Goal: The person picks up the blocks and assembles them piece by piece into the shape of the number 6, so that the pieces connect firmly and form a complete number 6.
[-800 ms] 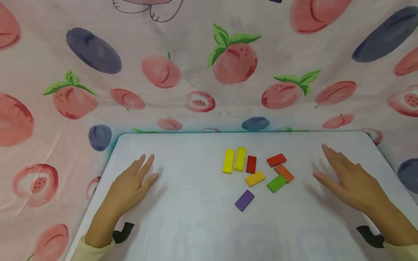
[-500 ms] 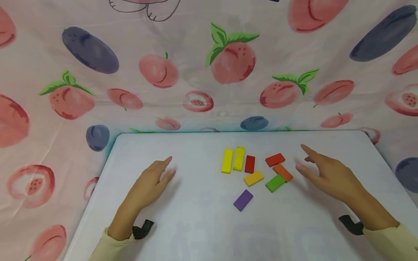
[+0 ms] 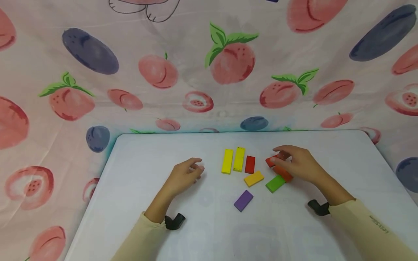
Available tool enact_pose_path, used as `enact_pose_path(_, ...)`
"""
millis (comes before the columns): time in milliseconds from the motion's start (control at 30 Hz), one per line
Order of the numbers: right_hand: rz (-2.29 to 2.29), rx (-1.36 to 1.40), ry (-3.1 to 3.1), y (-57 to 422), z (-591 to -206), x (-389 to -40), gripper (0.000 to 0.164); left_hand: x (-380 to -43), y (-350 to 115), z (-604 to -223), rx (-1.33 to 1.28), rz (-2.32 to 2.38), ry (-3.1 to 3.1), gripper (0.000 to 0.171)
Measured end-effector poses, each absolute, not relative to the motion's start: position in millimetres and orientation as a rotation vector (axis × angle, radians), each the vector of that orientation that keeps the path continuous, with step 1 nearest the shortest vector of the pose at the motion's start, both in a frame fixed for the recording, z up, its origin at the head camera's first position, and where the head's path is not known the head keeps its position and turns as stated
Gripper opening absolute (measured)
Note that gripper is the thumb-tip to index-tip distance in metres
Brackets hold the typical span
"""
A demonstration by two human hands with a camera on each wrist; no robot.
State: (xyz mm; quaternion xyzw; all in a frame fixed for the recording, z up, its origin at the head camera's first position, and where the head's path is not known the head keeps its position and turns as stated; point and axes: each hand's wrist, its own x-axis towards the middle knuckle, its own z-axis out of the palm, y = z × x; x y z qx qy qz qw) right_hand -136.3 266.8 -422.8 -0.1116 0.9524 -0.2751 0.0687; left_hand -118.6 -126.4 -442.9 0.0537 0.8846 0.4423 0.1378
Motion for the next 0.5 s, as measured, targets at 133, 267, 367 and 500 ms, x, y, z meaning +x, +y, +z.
enact_pose_path(133, -0.829, -0.328, 2.822, 253.4, -429.5, -148.5, 0.054, -125.2, -104.6, -451.3, 0.134, 1.214, 2.573, 0.04)
enact_pose_path(267, -0.858, -0.34, 2.797, 241.7, -437.1, -158.4, 0.052, -131.8, -85.3, -458.1, 0.167, 1.123, 2.633, 0.037)
enact_pose_path(367, -0.878, -0.345, 2.794, 233.6, -441.2, -164.7, 0.053, -136.4, -74.7, -460.5, 0.157, 1.125, 2.628, 0.036)
enact_pose_path(500, -0.874, -0.344, 2.781, 223.9, -444.2, -172.3, 0.054, -142.8, -64.5, -461.3, 0.138, 1.112, 2.609, 0.037)
